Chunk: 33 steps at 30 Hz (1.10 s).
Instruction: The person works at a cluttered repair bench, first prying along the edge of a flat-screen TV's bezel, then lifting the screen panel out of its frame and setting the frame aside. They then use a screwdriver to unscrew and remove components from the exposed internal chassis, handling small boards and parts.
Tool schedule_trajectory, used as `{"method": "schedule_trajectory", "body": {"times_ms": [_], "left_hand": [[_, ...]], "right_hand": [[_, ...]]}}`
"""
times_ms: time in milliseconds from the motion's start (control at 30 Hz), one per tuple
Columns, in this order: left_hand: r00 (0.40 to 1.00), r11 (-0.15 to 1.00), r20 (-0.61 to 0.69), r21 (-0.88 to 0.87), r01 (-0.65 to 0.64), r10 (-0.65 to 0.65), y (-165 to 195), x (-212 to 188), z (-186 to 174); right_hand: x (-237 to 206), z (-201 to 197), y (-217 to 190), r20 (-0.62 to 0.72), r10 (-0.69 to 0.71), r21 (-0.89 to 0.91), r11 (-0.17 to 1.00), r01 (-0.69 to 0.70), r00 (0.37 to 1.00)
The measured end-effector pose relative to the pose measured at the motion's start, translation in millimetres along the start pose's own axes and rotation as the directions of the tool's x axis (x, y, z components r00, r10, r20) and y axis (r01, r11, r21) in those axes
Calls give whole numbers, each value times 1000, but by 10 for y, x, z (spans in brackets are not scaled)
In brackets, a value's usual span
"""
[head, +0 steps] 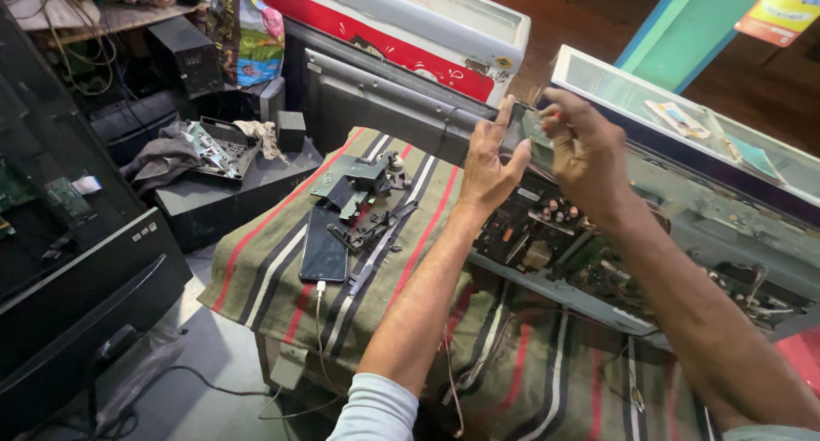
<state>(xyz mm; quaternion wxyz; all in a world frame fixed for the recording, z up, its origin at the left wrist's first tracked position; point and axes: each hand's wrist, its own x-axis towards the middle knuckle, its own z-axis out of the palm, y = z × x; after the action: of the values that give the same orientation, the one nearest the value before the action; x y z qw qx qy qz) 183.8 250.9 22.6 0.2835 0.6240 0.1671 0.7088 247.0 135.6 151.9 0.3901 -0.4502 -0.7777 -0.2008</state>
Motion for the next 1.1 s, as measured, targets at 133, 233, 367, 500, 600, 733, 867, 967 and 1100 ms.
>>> {"method": "schedule_trajectory", "body": {"times_ms": [133,233,367,500,600,733,867,967,1100], "left_hand": [[999,999,24,-22,31,-30,3,2,0],[1000,1000,7,-22,9,-9,4,5,-17],[999,998,29,-40,42,-41,25,-7,-14],[999,999,12,-33,31,-31,49,-9,-29],[998,997,25,-54,52,-50,64,0,-39],[998,996,26,-73,58,-56,66,2,-38],[998,998,20,-44,53,-52,31,6,-24],[999,997,25,-58,44,-43,-13,22,-3],[999,999,12,-31,30,-30,-51,17,34]], "right_hand": [[41,-32,-78,31,-37,-57,998,39,999],[102,-41,-89,43,21,-50,999,-19,999],[137,-34,-83,32,-33,-102,994,36,999],[143,10,-82,22,-19,-115,993,21,1000],[139,13,-87,28,-49,-36,998,50,998],[145,-41,-101,82,20,-22,1000,-18,996],[189,-111,-140,167,100,-105,991,-83,981],[293,-166,-176,298,154,-287,956,-66,942],[580,-227,-202,436,336,-529,846,-64,835]]}}
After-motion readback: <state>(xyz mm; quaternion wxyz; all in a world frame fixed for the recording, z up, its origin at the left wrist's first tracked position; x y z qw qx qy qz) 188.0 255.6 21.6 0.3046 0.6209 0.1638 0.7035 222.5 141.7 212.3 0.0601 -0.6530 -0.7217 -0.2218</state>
